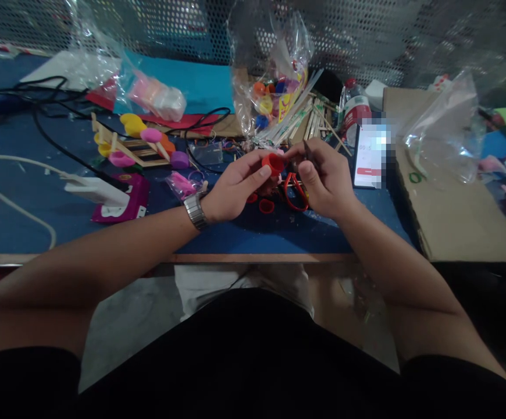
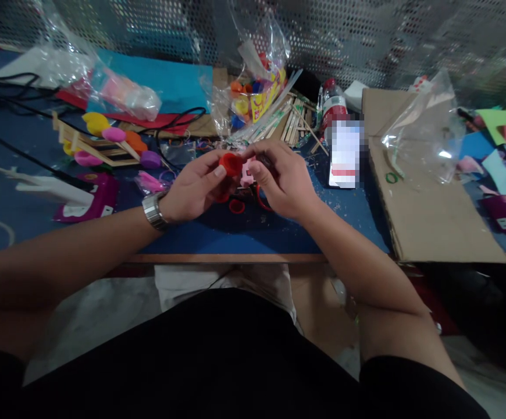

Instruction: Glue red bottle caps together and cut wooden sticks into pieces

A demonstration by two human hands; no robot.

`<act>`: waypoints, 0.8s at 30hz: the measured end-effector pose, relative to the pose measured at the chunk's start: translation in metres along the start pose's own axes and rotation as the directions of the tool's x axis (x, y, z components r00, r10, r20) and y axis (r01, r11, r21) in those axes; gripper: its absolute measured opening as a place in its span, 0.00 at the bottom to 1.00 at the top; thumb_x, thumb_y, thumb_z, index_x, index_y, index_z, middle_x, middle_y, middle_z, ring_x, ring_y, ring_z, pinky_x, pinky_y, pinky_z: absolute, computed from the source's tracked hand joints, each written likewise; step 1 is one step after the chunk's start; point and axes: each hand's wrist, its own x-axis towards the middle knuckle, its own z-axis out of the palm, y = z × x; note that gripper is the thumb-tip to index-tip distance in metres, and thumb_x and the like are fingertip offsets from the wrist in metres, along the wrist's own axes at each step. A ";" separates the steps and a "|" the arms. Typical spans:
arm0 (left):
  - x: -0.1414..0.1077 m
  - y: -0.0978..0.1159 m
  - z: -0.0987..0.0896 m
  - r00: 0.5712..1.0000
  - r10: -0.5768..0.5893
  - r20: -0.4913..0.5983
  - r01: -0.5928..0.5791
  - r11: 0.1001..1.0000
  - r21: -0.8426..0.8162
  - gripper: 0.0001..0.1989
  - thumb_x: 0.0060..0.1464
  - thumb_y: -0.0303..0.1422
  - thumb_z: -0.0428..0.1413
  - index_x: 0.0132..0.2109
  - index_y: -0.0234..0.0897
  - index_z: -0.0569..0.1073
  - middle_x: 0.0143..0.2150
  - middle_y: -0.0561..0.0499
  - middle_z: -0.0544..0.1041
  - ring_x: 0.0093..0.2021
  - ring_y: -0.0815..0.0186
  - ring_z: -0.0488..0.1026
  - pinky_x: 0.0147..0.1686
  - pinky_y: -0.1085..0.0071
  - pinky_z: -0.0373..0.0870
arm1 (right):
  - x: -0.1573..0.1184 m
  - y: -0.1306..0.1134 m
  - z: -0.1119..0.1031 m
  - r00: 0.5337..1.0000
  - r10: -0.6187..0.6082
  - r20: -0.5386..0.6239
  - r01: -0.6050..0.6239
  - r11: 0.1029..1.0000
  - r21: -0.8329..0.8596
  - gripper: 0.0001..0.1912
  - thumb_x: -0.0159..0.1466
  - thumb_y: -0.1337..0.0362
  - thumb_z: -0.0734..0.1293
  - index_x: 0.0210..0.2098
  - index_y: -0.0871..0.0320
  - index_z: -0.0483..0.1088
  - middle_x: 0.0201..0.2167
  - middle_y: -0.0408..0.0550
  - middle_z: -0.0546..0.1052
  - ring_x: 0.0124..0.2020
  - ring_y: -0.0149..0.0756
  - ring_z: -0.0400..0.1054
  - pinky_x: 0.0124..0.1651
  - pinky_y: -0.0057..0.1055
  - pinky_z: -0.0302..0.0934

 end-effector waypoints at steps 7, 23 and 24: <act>0.001 -0.008 -0.005 0.997 0.056 -0.058 -0.053 0.997 0.053 0.26 0.72 0.58 0.58 0.62 0.44 0.75 0.47 0.45 0.83 0.38 0.61 0.82 0.43 0.55 0.87 | -0.002 0.000 -0.002 0.999 0.035 0.036 -0.033 0.997 -0.064 0.31 0.82 0.37 0.55 0.55 0.52 0.79 0.43 0.52 0.84 0.46 0.45 0.81 0.51 0.43 0.73; 0.002 -0.010 -0.009 0.996 0.079 -0.028 -0.080 0.996 -0.032 0.27 0.65 0.54 0.65 0.63 0.46 0.73 0.60 0.43 0.80 0.53 0.56 0.82 0.50 0.58 0.86 | -0.006 0.002 0.001 0.986 -0.075 0.151 0.124 0.931 -0.342 0.18 0.78 0.49 0.67 0.54 0.53 0.83 0.46 0.52 0.87 0.43 0.46 0.80 0.44 0.40 0.68; 0.001 -0.010 -0.009 0.996 0.084 -0.031 -0.084 0.996 0.001 0.27 0.66 0.54 0.65 0.63 0.46 0.73 0.60 0.43 0.80 0.56 0.55 0.82 0.51 0.58 0.85 | -0.006 0.000 0.001 0.984 -0.072 0.164 0.128 0.923 -0.362 0.17 0.78 0.50 0.67 0.54 0.52 0.83 0.45 0.52 0.87 0.43 0.46 0.80 0.43 0.40 0.67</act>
